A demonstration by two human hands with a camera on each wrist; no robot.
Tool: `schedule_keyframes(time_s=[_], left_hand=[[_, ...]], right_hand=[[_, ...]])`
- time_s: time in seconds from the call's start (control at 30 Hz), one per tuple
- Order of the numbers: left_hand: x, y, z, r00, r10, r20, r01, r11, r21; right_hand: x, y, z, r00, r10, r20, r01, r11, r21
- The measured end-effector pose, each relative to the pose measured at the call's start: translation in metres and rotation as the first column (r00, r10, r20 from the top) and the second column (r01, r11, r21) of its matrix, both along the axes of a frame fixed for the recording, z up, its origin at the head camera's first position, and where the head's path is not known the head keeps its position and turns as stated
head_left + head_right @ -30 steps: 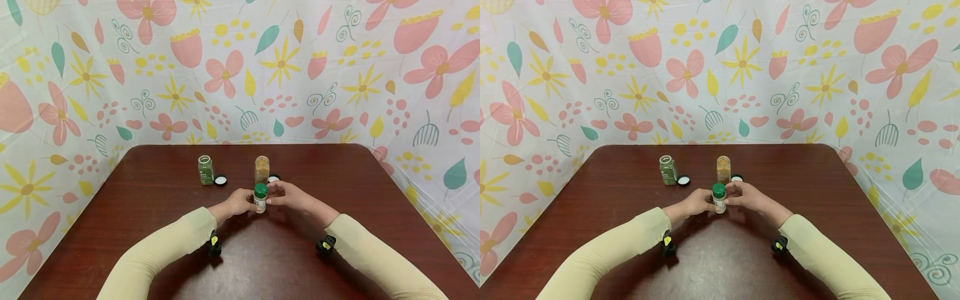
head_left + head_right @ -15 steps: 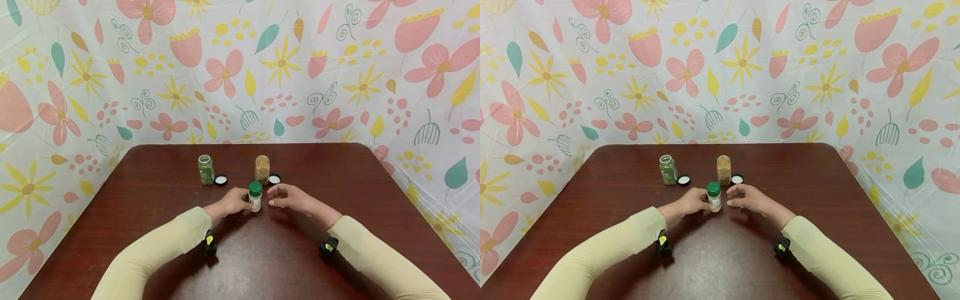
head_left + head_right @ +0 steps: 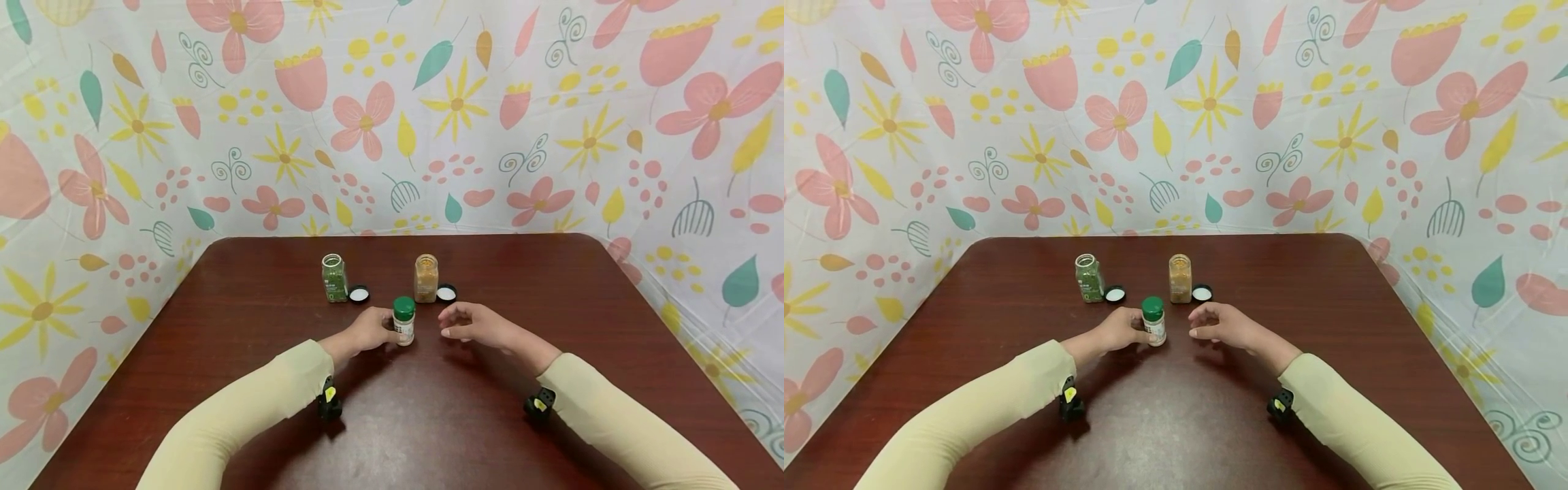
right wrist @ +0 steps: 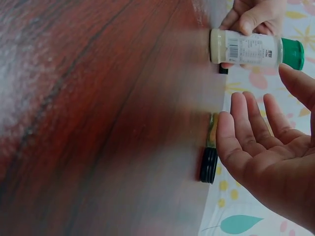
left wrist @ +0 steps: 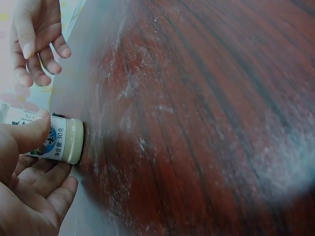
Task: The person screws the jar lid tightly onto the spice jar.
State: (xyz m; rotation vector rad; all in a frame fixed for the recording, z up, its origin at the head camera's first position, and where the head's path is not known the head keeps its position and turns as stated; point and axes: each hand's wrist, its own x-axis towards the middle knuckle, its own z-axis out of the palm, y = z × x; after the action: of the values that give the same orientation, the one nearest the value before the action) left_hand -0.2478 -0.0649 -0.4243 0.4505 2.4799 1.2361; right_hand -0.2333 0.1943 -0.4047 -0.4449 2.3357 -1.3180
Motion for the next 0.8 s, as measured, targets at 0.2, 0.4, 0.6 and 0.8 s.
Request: schedule_keyframes(time_s=[0.2, 0.4, 0.6, 0.8], left_hand=[[0.000, -0.008, -0.001, 1.000, 0.018, 0.019, -0.018, 1.000, 0.000], [0.000, -0.015, 0.000, 0.999, 0.035, 0.008, -0.035, 0.999, 0.000], [0.000, -0.022, -0.001, 0.999, 0.042, -0.006, -0.042, 0.999, -0.031], [0.000, -0.030, 0.000, 0.998, 0.049, -0.027, -0.050, 0.999, -0.018]], right_hand=[[-0.001, 0.002, -0.001, 1.000, -0.012, 0.019, 0.012, 1.000, 0.006], [-0.002, 0.003, -0.001, 1.000, -0.015, 0.016, 0.015, 1.000, 0.019], [-0.003, 0.004, -0.002, 1.000, -0.011, 0.023, 0.011, 1.000, 0.015], [-0.004, 0.004, -0.003, 1.000, -0.006, 0.021, 0.005, 1.000, 0.016]])
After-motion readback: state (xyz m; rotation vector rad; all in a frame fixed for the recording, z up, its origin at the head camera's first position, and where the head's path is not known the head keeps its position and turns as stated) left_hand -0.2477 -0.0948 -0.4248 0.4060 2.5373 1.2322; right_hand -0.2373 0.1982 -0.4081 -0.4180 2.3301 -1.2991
